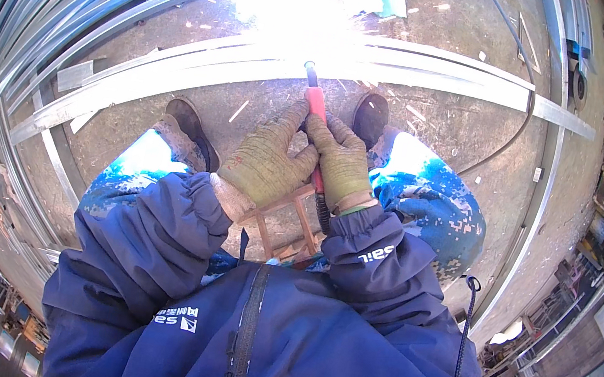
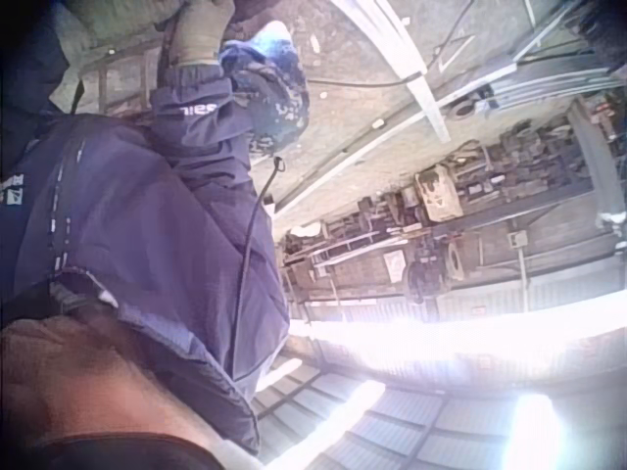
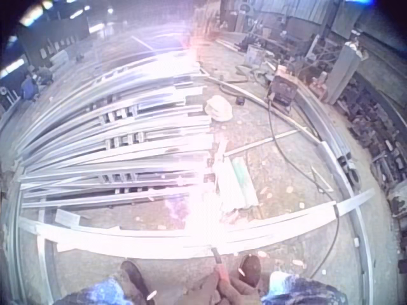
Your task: The person welds a long curved metal frame using a handheld welding torch, creating bright sparks. They reposition the frame and continue welding along its length, then place the finished piece aside.
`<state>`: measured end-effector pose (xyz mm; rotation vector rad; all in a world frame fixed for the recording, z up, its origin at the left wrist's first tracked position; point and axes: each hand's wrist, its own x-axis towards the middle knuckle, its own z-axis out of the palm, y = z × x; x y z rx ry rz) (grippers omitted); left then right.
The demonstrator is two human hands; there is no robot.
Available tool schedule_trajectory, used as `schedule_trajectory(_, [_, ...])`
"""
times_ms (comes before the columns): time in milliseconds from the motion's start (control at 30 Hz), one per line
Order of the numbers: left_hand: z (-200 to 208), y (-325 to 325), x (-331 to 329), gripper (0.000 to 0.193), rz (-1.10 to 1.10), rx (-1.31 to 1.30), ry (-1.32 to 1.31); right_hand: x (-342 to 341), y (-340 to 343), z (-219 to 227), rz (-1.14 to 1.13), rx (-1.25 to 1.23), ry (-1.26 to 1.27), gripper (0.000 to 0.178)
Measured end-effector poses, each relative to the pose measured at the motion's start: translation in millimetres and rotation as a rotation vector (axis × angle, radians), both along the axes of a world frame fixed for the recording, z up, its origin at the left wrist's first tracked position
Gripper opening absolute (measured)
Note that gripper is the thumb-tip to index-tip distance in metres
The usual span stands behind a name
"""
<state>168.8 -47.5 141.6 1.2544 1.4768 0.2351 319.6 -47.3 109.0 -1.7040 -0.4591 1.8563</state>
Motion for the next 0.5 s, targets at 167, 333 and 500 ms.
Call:
schedule_trajectory(167, [-8.8, -7.9, 2.0, 0.075, 0.042, 0.183, -0.043, -1.5, 0.4, 8.3, -0.037, -0.002, 0.013, 0.04])
schedule_trajectory(333, [-6.7, -7.3, 1.3, 0.075, 0.047, 0.129, -0.049, -0.5, -0.7, 1.6, -0.001, 0.02, 0.002, 0.039])
schedule_trajectory(500, [-6.6, -6.8, 2.4, 0.07, 0.085, 0.106, -0.052, 0.7, -2.0, -1.3, 0.038, 0.015, -0.024, 0.039])
